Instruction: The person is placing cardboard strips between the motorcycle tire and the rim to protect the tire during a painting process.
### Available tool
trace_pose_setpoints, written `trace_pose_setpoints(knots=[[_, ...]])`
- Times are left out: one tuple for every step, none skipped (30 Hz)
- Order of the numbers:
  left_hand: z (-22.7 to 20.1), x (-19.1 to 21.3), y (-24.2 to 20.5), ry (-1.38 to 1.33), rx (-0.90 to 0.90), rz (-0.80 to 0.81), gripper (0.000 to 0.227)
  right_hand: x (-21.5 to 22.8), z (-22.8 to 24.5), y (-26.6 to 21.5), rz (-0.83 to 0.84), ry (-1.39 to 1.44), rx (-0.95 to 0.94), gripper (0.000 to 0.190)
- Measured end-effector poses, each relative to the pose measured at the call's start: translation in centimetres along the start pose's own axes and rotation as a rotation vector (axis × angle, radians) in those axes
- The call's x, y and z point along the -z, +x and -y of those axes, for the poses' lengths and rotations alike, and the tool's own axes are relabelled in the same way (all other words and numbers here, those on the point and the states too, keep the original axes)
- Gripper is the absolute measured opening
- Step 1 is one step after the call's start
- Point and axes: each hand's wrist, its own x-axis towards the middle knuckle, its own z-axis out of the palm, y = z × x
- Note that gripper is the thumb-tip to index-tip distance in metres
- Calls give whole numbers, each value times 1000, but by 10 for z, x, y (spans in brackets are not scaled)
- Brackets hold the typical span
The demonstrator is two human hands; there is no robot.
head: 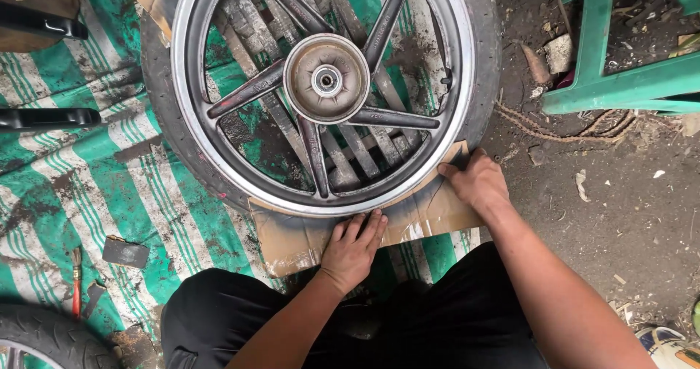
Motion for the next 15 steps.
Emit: trace_pose_setpoints(knots=[[0,-1,0,-7,3,-7,55,-1,-2,5,-5,1,-11,87],[0,-2,0,-9,7,-6,55,-2,-2,8,-3,-3,-11,87],[0,-3,0,-7,4,-8,55,-3,-2,10,5,-19,-21,87],[1,-4,0,-1,-4,-13,55,-3,-2,12,9,-29,-31,87],[2,-2,0,0,-6,-15,55,-5,-2,13,6,-28,-29,87],[2,-2,2,-1,-7,-24,54,-6,-5,15,5,-17,-28,88],[1,-1,3,-3,-8,-33,54,-7,-8,16,4,-7,-27,88],[1,0,4,3,-7,-37,54,-3,-5,16,2,-6,-20,88],[0,2,4,14,-4,-6,53,1,-2,17,14,-3,-16,90],[0,4,4,25,-4,26,52,4,0,17,25,2,-12,92],[-2,4,9,31,-6,23,52,6,3,11,23,5,-7,92],[-4,6,12,70,-8,39,47,7,5,4,35,5,-2,91],[-6,8,16,110,-11,56,43,8,7,-4,47,5,2,91],[-12,13,23,114,-19,51,43,7,5,-4,40,13,3,91],[-18,18,30,129,-2,71,40,6,4,-4,38,25,-3,91]])
